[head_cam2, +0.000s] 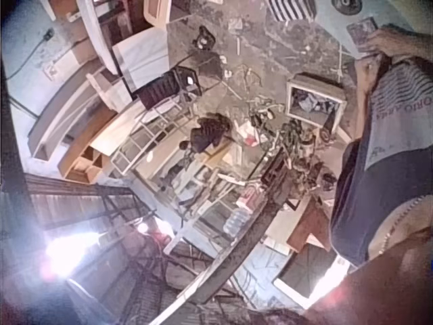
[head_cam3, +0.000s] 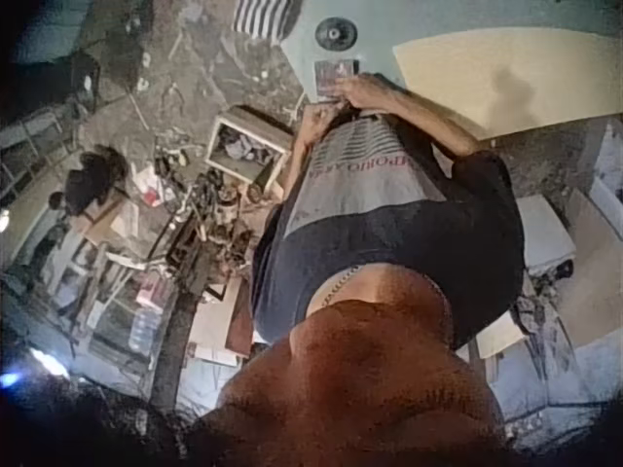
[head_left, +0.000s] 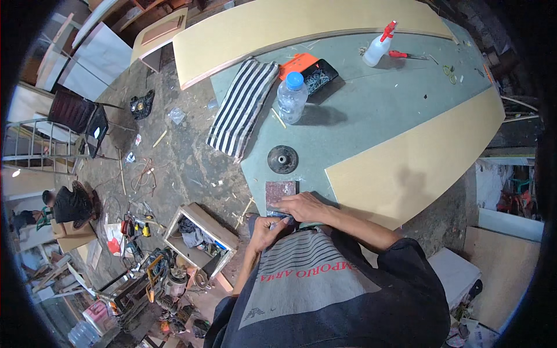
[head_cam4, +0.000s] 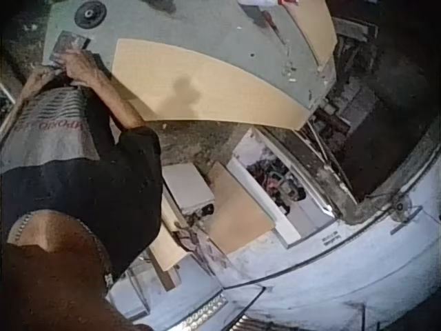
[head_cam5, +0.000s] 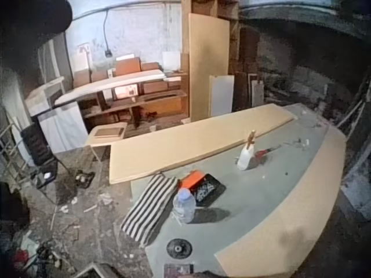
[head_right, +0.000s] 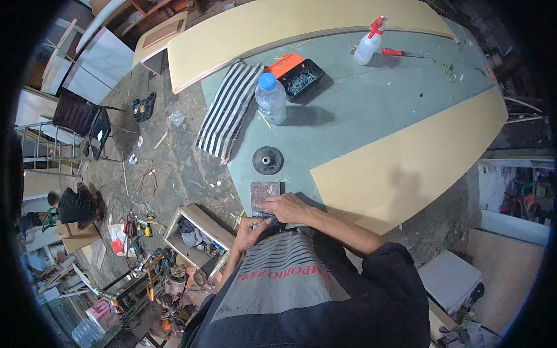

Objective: The person places a piece of abrasive material onto a small block and uses a metal tool to press and secure it.

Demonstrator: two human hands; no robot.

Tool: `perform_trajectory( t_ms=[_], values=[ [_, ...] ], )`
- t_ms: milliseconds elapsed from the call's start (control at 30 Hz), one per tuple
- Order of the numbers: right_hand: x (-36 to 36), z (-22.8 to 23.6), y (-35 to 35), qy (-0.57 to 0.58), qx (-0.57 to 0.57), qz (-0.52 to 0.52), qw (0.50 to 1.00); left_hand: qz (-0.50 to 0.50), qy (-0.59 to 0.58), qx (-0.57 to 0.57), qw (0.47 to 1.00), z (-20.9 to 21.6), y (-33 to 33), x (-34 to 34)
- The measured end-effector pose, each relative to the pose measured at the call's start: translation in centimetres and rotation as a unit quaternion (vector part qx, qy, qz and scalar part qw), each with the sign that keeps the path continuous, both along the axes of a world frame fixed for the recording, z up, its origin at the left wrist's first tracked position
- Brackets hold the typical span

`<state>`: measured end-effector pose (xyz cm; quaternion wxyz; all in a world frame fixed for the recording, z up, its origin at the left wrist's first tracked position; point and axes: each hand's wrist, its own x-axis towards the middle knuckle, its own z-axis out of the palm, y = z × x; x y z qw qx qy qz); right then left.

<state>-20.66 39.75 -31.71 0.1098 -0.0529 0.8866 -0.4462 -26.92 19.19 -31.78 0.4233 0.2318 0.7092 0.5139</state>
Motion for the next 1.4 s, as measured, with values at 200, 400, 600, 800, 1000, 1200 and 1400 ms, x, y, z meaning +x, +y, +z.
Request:
perform_trajectory(
  t_ms=[200, 400, 600, 800, 1000, 1200, 1400],
  values=[
    [0.9, 0.2, 1.2, -0.008, -0.002, 0.002, 1.000, 0.004, 0.007, 0.011, 1.000, -0.2, 0.0, 0.1],
    [1.8, 2.3, 3.0, 0.009, 0.029, 0.009, 0.999, -0.013, 0.001, -0.014, 1.000, 0.7, 0.6, 0.5],
    [0.8, 2.4, 1.7, 0.013, -0.005, -0.064, 0.998, 0.004, 0.022, 0.009, 1.000, 0.5, 0.6, 0.6],
    [0.1, 0.0, -0.4, 0.040, 0.022, -0.038, 0.998, 0.004, -0.013, -0.011, 1.000, 0.5, 0.6, 0.6],
    [-0.1, -0.4, -0.5, 0.036, 0.060, -0.019, 0.997, 0.011, -0.008, -0.008, 1.000, 0.4, 0.6, 0.5],
    [0.9, -0.2, 0.2, 0.035, 0.023, -0.026, 0.999, 0.019, -0.013, 0.008, 1.000, 0.5, 0.4, 0.7],
    [0.8, 2.0, 1.5, 0.035, 0.004, -0.068, 0.997, 0.019, -0.036, 0.007, 0.999, 0.9, 0.5, 0.6]
  ],
)
